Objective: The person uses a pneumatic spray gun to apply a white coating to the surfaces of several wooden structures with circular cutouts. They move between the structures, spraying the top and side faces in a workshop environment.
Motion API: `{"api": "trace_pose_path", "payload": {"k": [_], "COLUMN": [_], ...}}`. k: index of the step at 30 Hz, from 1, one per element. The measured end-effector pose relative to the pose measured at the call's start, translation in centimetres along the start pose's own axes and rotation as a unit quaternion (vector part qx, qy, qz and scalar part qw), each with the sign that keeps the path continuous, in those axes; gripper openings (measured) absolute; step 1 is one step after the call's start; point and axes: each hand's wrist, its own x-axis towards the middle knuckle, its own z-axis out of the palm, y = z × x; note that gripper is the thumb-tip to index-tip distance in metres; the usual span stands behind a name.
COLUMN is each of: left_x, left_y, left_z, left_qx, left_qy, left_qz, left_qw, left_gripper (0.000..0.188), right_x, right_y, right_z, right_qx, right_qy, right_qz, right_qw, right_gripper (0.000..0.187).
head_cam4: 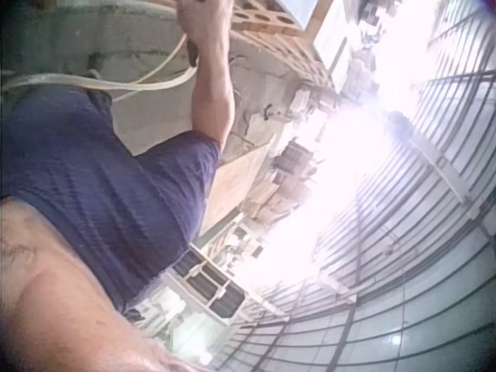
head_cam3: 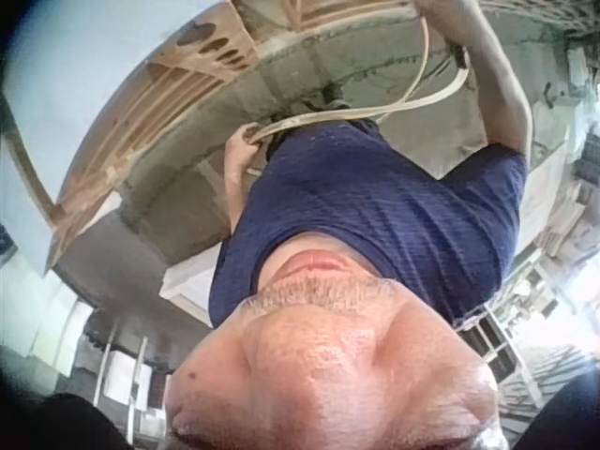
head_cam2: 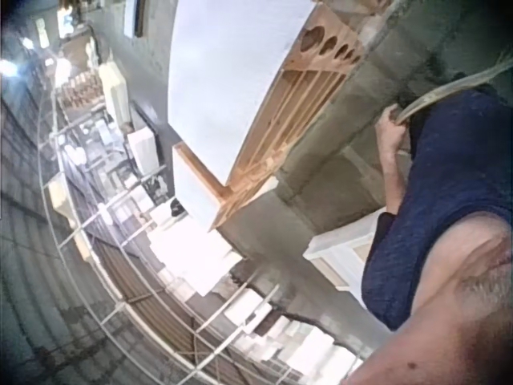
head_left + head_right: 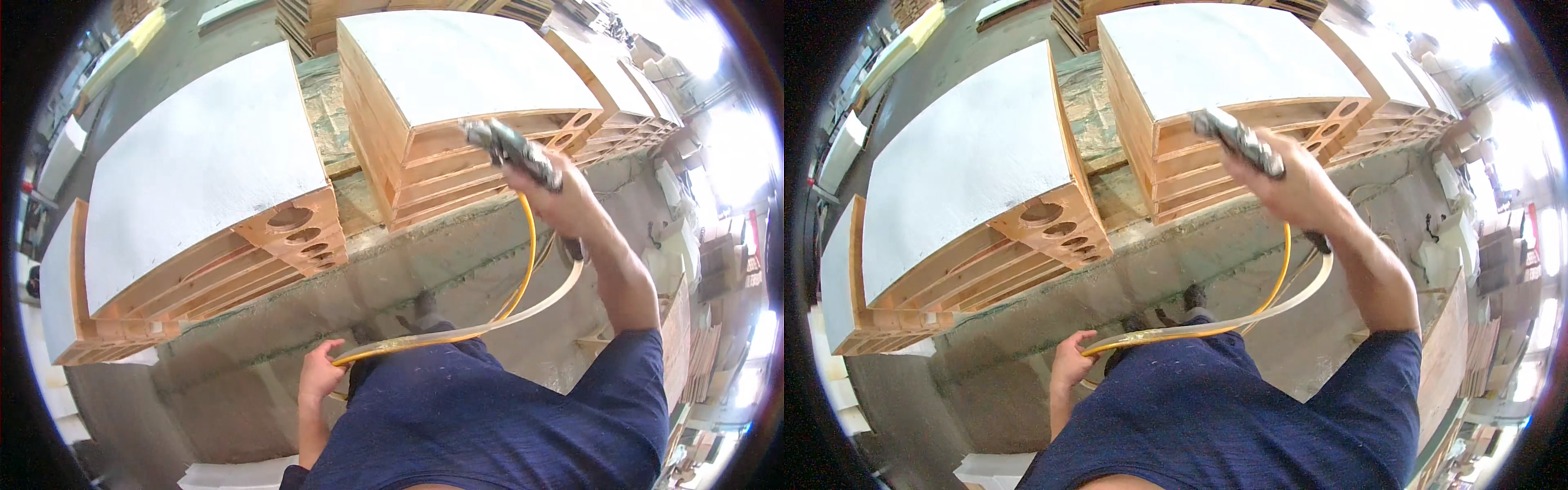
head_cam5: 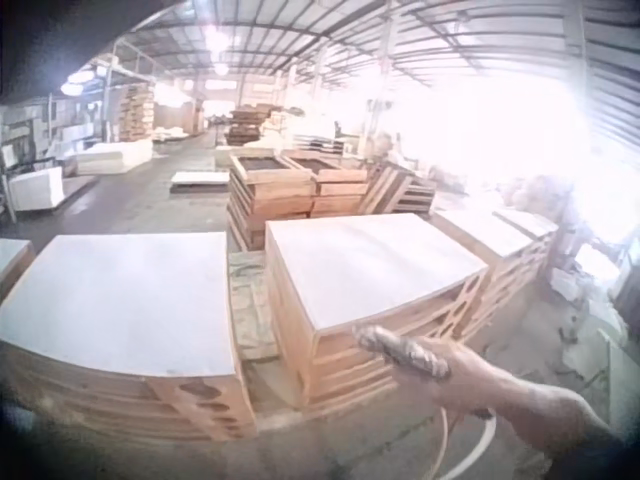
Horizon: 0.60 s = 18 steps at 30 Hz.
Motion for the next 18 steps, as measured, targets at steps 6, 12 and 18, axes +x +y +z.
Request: {"api": "trace_pose_path", "payload": {"k": [6, 12, 18], "left_x": [-0.5, 0.9, 2.9], "left_y": [0.9, 1.4, 7.7], "left_z": [0.1, 3.4, 7.8], "left_qx": [0.004, -0.050, -0.043], "left_qy": [0.026, 0.072, 0.052], "left_qz": [-0.018, 0.002, 0.016], "left_qw": [0.999, 0.996, 0.998], "left_gripper": [0.044, 0.040, 0.040], "right_x": [10.5, 18.4, 19.8], "right_y": [-2.6, 1.1, 9.4], "right_z": [-2.3, -6.4, -11.9], "right_qx": [0.100, 0.222, 0.193], "right_qy": [0.053, 0.082, 0.140], "right_qz": [0.040, 0.054, 0.071], "right_qw": [0.993, 0.970, 0.969], "right_gripper": [0.036, 0.032, 0.031]}}
